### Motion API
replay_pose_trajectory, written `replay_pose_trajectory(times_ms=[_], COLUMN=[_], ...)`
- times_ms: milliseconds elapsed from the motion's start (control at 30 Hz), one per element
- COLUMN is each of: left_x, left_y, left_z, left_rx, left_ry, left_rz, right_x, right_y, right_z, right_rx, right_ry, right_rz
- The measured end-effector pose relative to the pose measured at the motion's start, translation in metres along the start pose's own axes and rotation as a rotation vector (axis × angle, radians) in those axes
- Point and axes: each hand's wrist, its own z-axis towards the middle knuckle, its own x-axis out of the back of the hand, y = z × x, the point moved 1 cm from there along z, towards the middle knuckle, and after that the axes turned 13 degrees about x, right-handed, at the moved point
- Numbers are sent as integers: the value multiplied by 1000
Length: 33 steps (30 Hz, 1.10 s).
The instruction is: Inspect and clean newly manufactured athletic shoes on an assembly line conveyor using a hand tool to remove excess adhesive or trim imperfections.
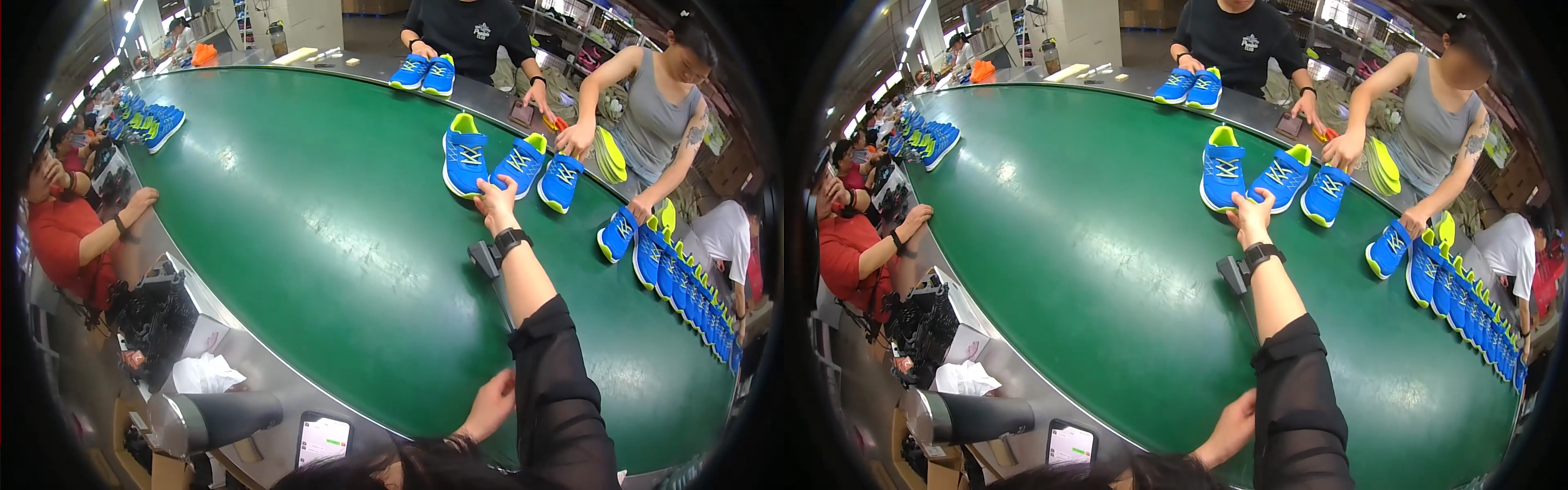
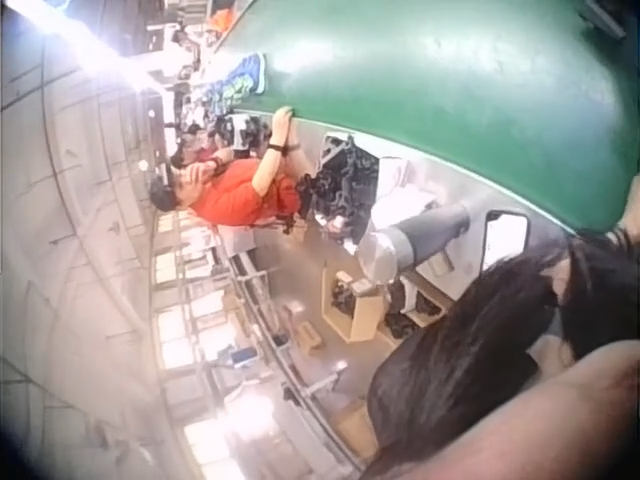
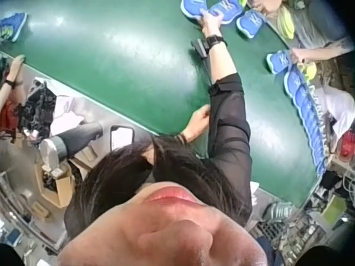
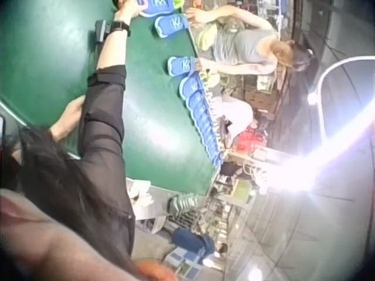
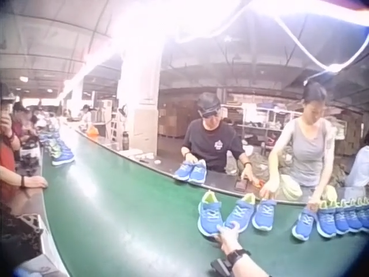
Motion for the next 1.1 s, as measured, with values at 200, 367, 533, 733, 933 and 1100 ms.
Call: replay_pose_trajectory(times_ms=[200,367,533,733,933,1100], left_x=[19,16,17,5,22,67], left_y=[22,19,18,37,37,1], left_z=[-12,-12,-20,-83,-216,-267], left_rx=[-265,-503,-560,-629,-539,-278], left_ry=[712,864,861,739,511,646], left_rz=[56,110,207,227,309,355], right_x=[123,320,385,267,237,248], right_y=[-44,-144,-175,-183,-132,-162], right_z=[-87,-167,-200,-280,-291,-312], right_rx=[-206,-373,156,790,1090,1102], right_ry=[-709,-949,-772,-1162,-1191,-1196], right_rz=[-32,-506,-1050,-1307,-1613,-1315])
